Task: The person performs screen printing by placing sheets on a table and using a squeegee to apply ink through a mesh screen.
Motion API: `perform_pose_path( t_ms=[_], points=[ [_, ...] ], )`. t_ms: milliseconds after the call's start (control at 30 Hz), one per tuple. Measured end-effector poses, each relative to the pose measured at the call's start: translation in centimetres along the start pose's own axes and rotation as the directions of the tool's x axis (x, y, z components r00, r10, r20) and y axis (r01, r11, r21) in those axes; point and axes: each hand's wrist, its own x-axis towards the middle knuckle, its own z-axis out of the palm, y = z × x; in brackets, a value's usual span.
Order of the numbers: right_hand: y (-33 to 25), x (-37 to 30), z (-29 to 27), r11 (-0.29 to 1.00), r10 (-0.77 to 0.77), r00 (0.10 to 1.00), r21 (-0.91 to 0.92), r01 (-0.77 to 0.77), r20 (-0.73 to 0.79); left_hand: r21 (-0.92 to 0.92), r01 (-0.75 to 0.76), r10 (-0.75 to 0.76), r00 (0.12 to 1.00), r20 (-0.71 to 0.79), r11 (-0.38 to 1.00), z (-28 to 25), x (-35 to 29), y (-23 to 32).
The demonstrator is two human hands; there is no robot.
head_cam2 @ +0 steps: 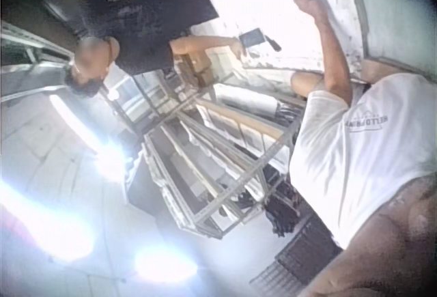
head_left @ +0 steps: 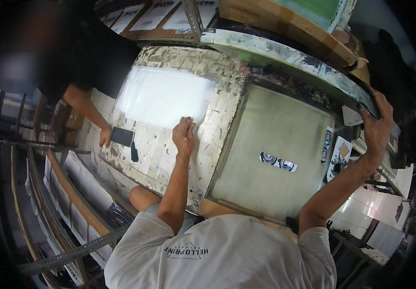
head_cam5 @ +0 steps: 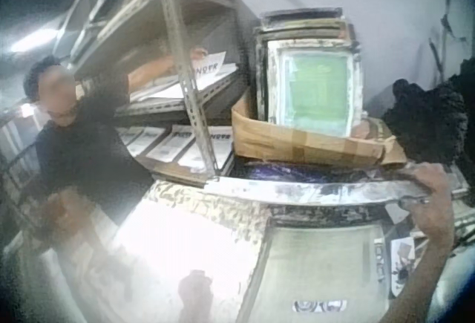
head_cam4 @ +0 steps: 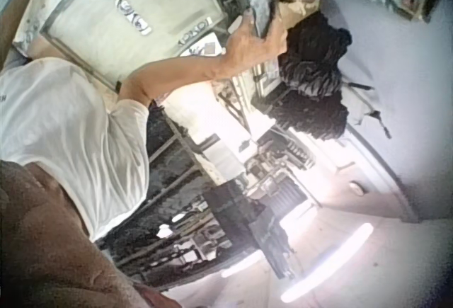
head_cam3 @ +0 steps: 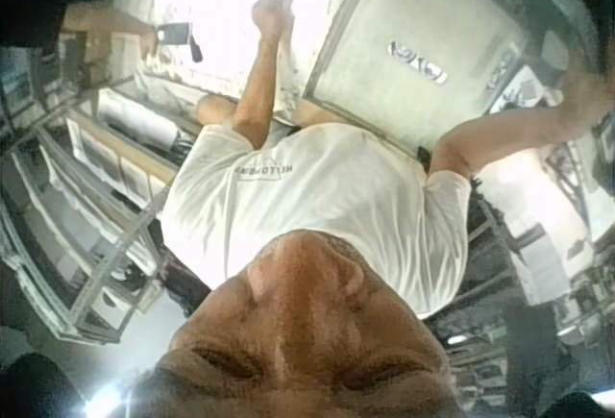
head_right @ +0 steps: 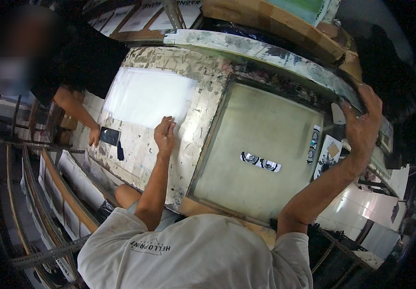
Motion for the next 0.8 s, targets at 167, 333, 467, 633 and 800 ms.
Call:
perform_pose_path(
  t_ms=[167,333,467,633,800],
  points=[
    [-0.3,0.2,0.1,0.998,0.02,1.0,-0.066,-0.019,0.014,-0.369,0.044,0.035,0.979,0.203,0.928,0.0,2.6,4.0],
    [-0.9,-0.2,-0.2,0.997,0.045,0.999,-0.065,-0.045,-0.005,-0.04,-0.172,0.158,0.757,0.634,0.984,0.8,0.1,11.0],
    [-2.3,-0.2,-0.3,0.997,-0.035,0.999,-0.072,0.035,-0.009,0.061,-0.345,0.201,0.672,0.713,0.937,5.5,-2.7,11.7],
    [-3.7,0.7,-0.6,0.985,-0.11,0.994,-0.137,0.107,-0.012,-0.143,-0.482,0.425,0.548,0.72,0.864,13.6,-2.4,17.0],
    [-4.3,1.5,-0.7,0.983,-0.16,0.987,-0.096,0.159,0.002,-0.246,-0.583,0.528,0.381,0.759,0.774,18.5,-3.0,21.9]
  ],
)
